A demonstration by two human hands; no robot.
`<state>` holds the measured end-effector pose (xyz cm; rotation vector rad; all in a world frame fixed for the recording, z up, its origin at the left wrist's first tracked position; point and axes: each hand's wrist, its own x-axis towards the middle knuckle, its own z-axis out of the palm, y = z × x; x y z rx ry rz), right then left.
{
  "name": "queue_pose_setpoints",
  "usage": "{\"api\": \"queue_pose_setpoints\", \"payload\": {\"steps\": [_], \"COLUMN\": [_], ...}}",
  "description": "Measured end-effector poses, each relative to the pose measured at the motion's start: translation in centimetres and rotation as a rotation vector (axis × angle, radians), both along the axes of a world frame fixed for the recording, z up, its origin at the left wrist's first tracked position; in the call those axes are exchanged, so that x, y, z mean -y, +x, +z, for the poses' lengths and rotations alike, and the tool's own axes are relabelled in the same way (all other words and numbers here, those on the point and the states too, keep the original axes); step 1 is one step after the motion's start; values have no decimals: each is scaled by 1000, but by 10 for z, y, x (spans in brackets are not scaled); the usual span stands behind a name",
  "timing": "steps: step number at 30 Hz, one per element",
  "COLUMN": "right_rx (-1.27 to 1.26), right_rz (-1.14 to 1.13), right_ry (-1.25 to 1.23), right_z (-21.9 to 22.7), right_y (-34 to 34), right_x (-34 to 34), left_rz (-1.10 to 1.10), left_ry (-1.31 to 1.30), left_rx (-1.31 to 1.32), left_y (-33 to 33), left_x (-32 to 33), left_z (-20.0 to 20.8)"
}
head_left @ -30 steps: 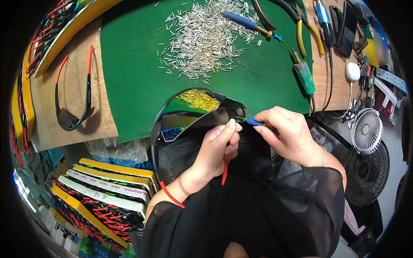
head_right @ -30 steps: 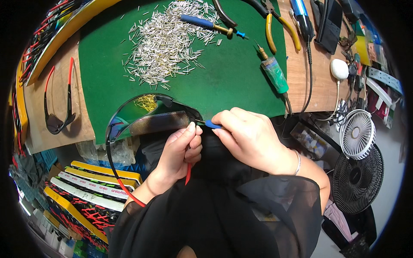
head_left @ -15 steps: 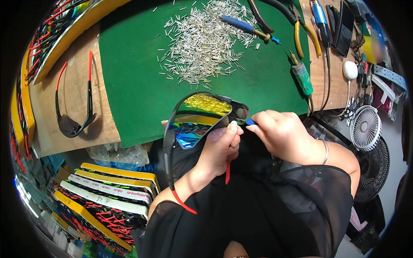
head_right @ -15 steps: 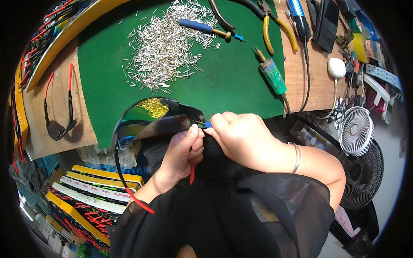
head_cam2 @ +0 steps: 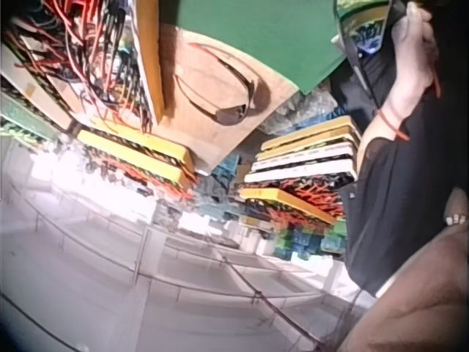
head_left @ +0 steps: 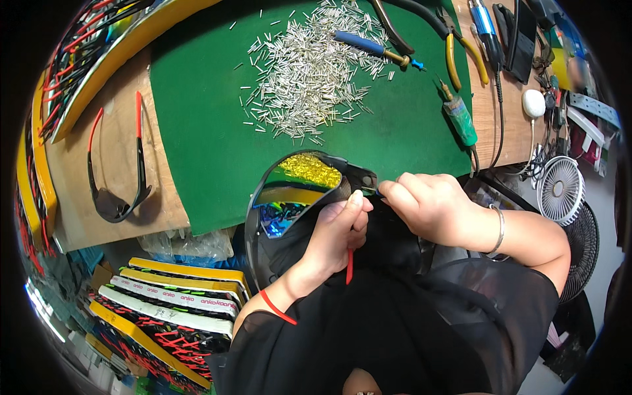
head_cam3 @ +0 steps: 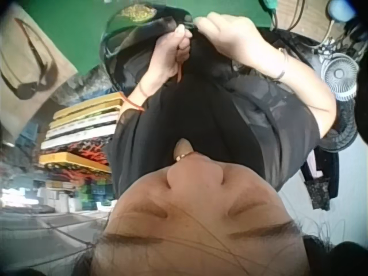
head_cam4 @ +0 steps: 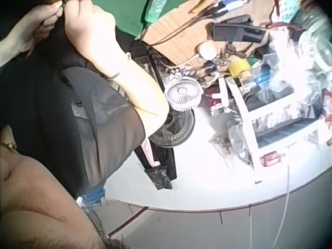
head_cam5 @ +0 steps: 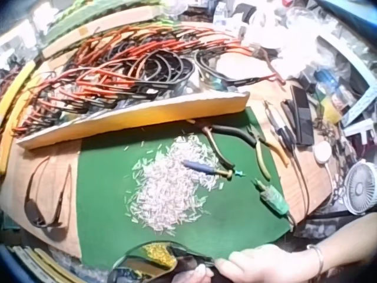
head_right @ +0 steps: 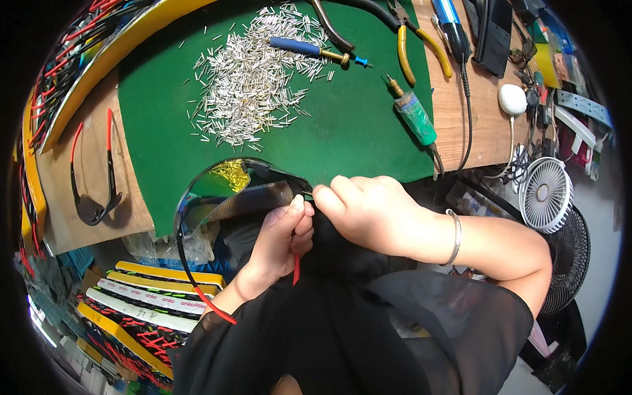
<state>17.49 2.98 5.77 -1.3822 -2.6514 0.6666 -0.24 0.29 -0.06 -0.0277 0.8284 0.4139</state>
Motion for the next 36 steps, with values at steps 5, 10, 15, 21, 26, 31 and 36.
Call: {"api": "queue_pose_setpoints", "payload": {"steps": [5,10,15,21,26,31,36], "right_rx": [-7,-153,-201,-64,-262,-864,-819], "right_rz": [-22,-266,-537,-223,-339,-497,-559], "right_ry": [-46,-297,-548,-347,-425,-814,-586], "right_z": [1,7,16,21,40,18,0], "right_y": [-1,-5,-12,1,30,12,-16], "right_x": [4,-1,-8,4,5,-4,-12], "left_rz": [-22,-21,-15,29,57,-28,-175], "left_ry": [-40,-36,26,34,90,288,490], "left_rx": [50,100,31,7,20,-13,-208], "left_y": [-1,-2,0,-1,-11,0,0], "left_x": [0,1,3,1,0,-5,-11], "left_z": [-3,-3,-3,6,26,31,36]}}
